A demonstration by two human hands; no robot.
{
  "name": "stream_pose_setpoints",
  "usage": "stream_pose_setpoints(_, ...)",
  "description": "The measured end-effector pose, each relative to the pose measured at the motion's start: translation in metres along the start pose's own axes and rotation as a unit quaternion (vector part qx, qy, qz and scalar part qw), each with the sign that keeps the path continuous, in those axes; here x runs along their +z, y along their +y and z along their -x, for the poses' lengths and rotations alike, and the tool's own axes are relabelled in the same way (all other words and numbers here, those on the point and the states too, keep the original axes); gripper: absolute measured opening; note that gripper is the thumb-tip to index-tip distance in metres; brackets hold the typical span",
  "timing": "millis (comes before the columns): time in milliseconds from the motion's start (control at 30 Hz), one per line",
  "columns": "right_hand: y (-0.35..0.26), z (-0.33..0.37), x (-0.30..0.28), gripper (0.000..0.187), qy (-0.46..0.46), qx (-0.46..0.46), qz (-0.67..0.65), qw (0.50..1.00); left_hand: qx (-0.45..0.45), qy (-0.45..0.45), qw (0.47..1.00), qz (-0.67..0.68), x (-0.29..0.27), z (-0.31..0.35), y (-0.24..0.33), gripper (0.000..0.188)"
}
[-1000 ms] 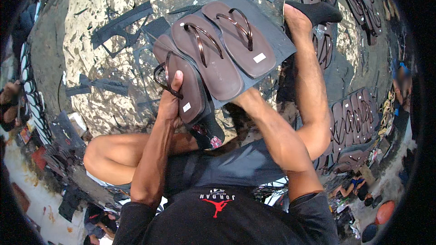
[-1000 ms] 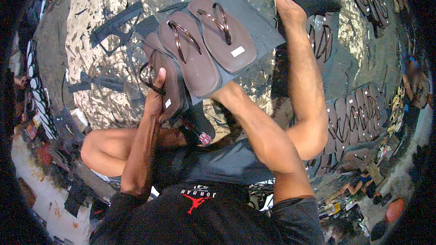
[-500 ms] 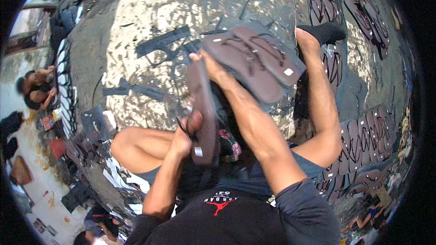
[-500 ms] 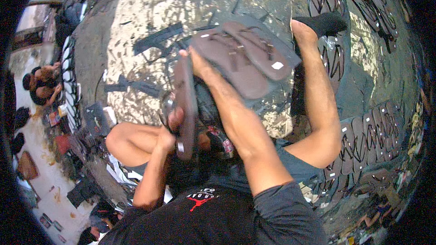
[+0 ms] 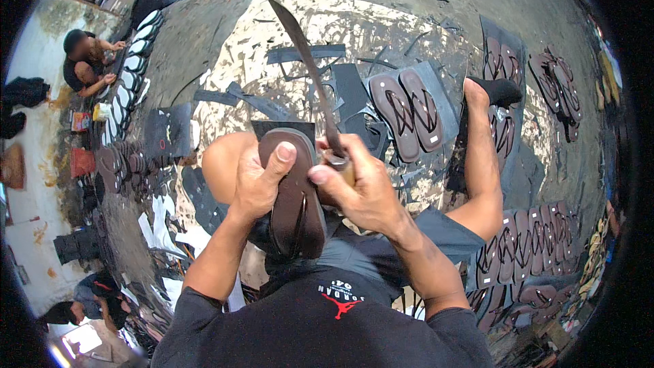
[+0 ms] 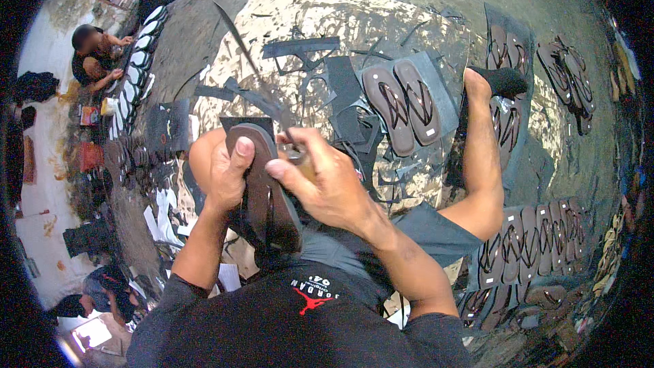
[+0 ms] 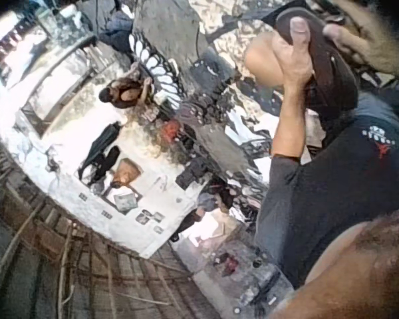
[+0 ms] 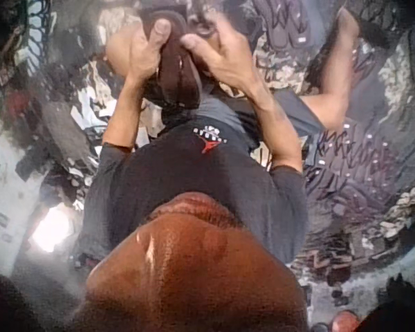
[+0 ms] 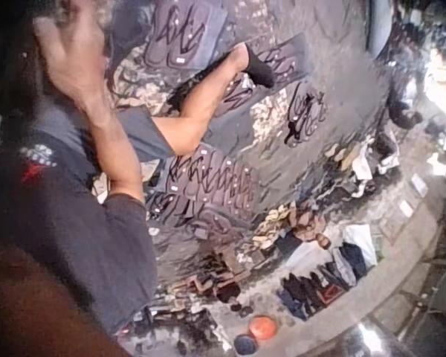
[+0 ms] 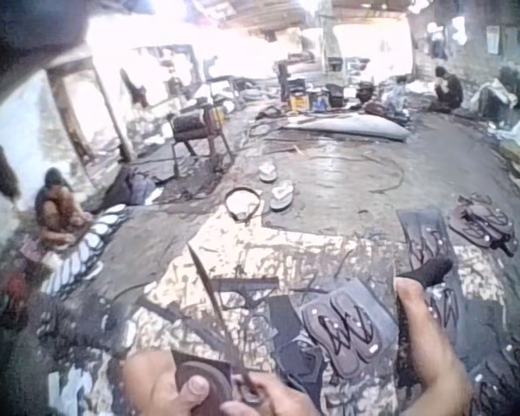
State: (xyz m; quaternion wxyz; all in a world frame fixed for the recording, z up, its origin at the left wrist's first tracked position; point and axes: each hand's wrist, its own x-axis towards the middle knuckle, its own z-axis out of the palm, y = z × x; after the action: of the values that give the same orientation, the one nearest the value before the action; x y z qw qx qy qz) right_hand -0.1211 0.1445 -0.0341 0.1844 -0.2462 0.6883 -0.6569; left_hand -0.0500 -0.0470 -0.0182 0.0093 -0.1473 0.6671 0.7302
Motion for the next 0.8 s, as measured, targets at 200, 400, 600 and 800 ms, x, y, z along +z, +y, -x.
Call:
stream_pose_setpoints(200,0.073,0.081,0.015,0.046,0.021,-0.089,0.235,0.968,-0.086,0.051,0.990,0.101,-0.009,0.026,0.003,0.047)
stream_pose_setpoints(400,0.049,0.052,0.008,0.047,-0.004,-0.059,0.279,0.959,-0.108,-0.008,0.990,0.095,-0.003,0.045,0.001,0.048)
stream_pose_setpoints(600,-0.016,0.010,-0.034,0.033,-0.215,-0.072,0.301,0.926,-0.076,-0.095,0.992,0.023,-0.007,0.051,0.004,0.044)
stream_pose_setpoints(800,-0.052,-0.025,-0.055,0.034,-0.384,-0.046,0.278,0.880,-0.057,-0.181,0.981,-0.045,-0.003,0.052,0.014,0.041)
